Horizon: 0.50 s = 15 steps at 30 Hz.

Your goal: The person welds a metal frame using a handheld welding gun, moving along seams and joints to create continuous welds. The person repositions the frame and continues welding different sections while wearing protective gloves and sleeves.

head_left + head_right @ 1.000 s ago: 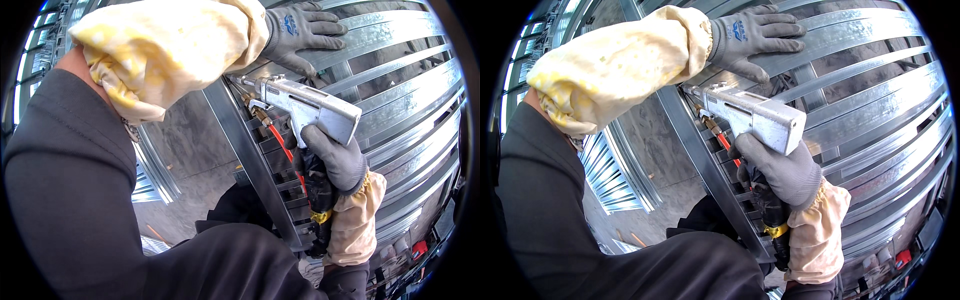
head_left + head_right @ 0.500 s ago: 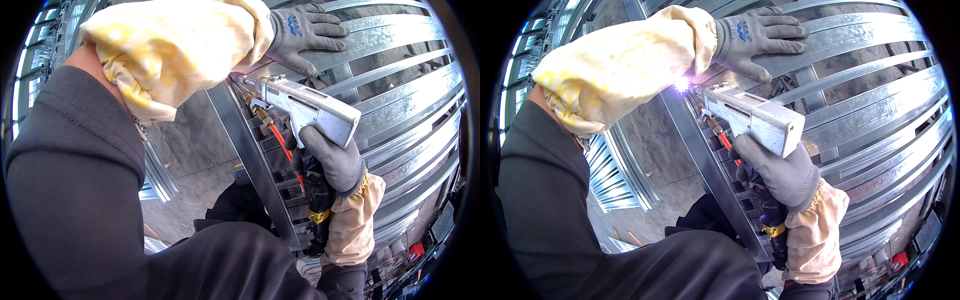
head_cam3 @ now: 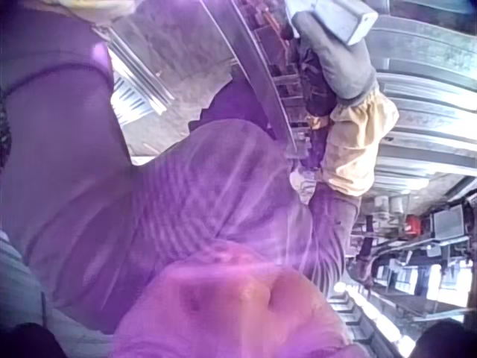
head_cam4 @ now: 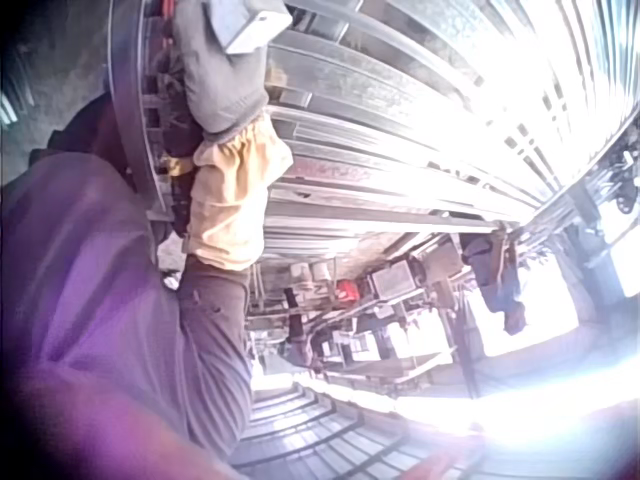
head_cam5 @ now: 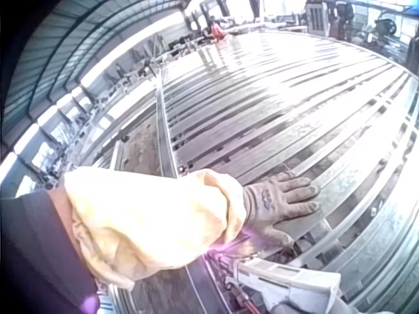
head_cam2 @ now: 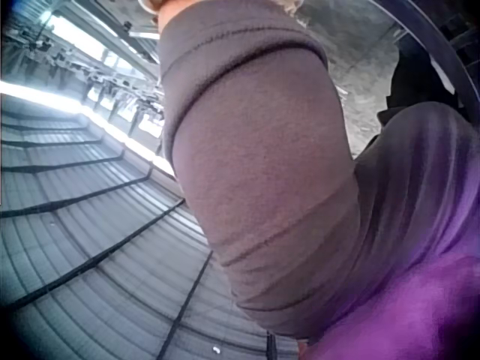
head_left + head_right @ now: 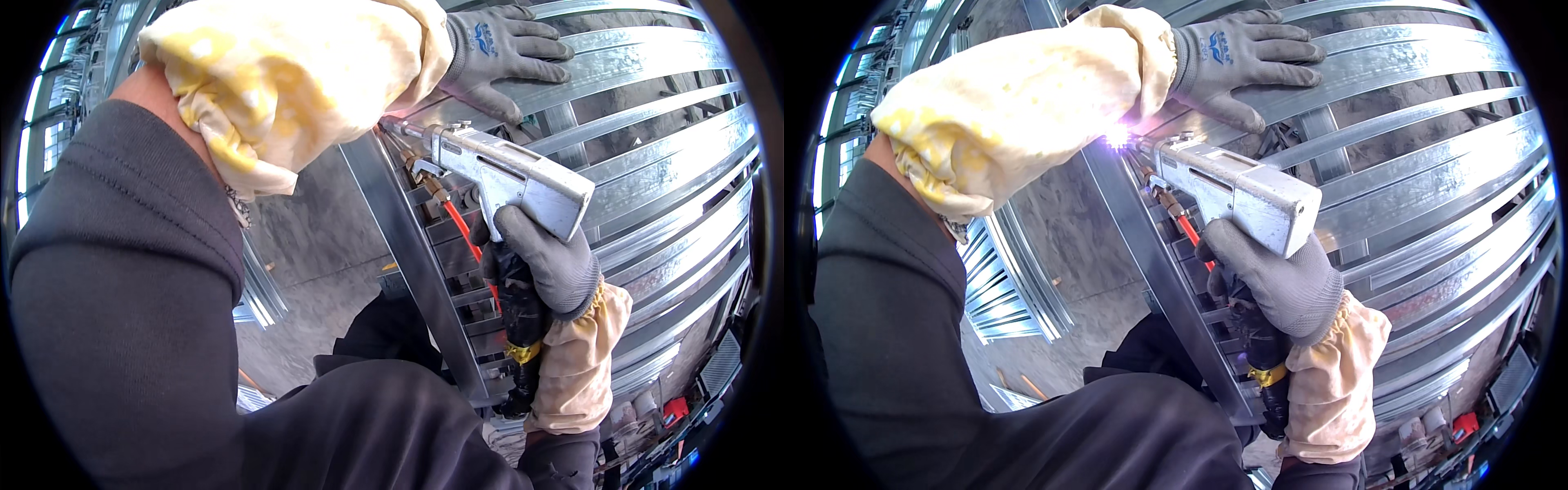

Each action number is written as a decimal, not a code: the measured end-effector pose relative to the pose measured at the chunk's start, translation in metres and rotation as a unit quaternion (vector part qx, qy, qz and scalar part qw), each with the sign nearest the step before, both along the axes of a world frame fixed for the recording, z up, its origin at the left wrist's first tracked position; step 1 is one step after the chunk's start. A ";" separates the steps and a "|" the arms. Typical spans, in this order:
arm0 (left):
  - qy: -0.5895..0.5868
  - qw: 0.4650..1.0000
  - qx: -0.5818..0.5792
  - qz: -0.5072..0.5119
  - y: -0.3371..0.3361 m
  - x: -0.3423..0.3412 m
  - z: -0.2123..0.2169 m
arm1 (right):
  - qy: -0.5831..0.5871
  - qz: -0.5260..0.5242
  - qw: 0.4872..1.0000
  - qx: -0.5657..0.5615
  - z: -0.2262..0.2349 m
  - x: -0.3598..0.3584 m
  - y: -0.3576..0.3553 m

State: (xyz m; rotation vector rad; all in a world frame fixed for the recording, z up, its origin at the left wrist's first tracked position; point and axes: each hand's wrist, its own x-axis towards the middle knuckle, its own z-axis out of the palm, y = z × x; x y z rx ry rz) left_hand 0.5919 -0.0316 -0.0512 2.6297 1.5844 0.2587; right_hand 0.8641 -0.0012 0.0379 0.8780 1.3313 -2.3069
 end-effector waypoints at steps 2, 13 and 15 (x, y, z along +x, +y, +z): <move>-0.005 1.000 0.000 0.003 -0.001 -0.001 0.000 | -0.002 0.004 1.000 0.003 -0.001 0.001 0.000; -0.026 0.999 -0.017 -0.007 -0.002 -0.004 -0.003 | 0.002 0.019 1.000 0.014 0.003 0.003 0.000; -0.023 1.000 -0.019 -0.005 -0.002 -0.004 -0.001 | 0.003 0.014 1.000 0.010 0.002 0.004 -0.001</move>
